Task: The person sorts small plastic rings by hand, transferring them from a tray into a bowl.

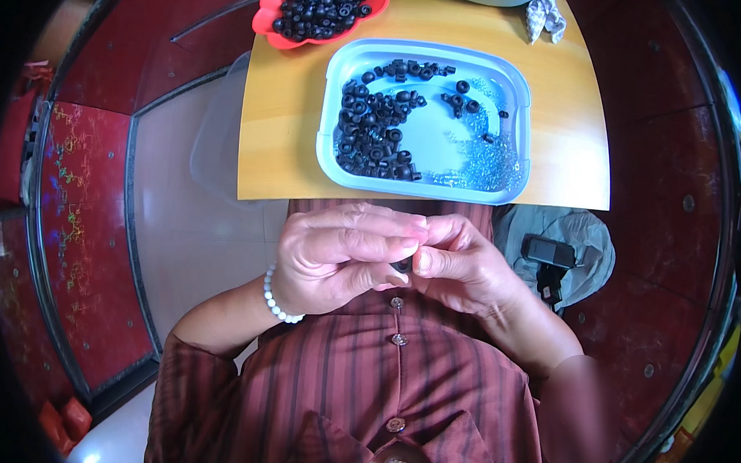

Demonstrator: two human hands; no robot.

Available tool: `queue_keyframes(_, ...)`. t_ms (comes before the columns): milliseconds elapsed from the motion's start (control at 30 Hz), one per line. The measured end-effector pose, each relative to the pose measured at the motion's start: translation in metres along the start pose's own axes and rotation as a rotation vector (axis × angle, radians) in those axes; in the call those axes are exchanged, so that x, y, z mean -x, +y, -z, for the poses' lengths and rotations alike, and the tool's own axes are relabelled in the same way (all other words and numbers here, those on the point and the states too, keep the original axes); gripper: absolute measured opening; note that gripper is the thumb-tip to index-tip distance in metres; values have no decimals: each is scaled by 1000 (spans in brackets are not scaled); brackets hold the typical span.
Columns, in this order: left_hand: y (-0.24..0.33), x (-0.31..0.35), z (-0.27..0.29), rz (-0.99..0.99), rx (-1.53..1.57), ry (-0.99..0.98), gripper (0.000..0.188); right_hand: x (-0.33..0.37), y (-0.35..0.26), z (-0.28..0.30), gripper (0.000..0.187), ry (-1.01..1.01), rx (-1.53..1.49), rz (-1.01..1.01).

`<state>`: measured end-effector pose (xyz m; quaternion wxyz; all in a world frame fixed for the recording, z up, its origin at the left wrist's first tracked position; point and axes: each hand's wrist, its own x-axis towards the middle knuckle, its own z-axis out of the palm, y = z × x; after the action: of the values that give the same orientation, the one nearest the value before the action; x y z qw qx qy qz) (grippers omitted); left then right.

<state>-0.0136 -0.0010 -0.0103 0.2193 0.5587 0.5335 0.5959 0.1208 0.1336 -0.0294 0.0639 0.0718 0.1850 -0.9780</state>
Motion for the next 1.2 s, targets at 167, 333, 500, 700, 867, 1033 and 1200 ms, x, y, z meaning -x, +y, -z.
queue_keyframes(167, -11, -14, 9, 172, 107, 81, 22, -13, -12, -5, 22, 128, 140, 119)
queue_keyframes(333, -59, -94, 82, -45, -439, 384, 19, -33, -62, 25, 25, 626, 1430, 515)
queue_keyframes(500, -124, -144, 180, 223, -772, 413, 26, -32, -72, 36, 22, 629, 2128, 471)
queue_keyframes(700, -137, -156, 180, 92, -1170, 323, 27, -41, -68, 43, 9, 554, 2284, 401)
queue_keyframes(867, -88, -140, 80, 161, -854, -121, 12, -39, -72, 52, 8, 639, 2263, 436)
queue_keyframes(1033, -99, -111, 38, 63, -1038, -234, 14, -43, -70, 44, 5, 666, 2244, 451)
queue_keyframes(1200, -94, -109, 33, 62, -1043, -147, 13, -30, -72, 33, 9, 696, 1896, 552)
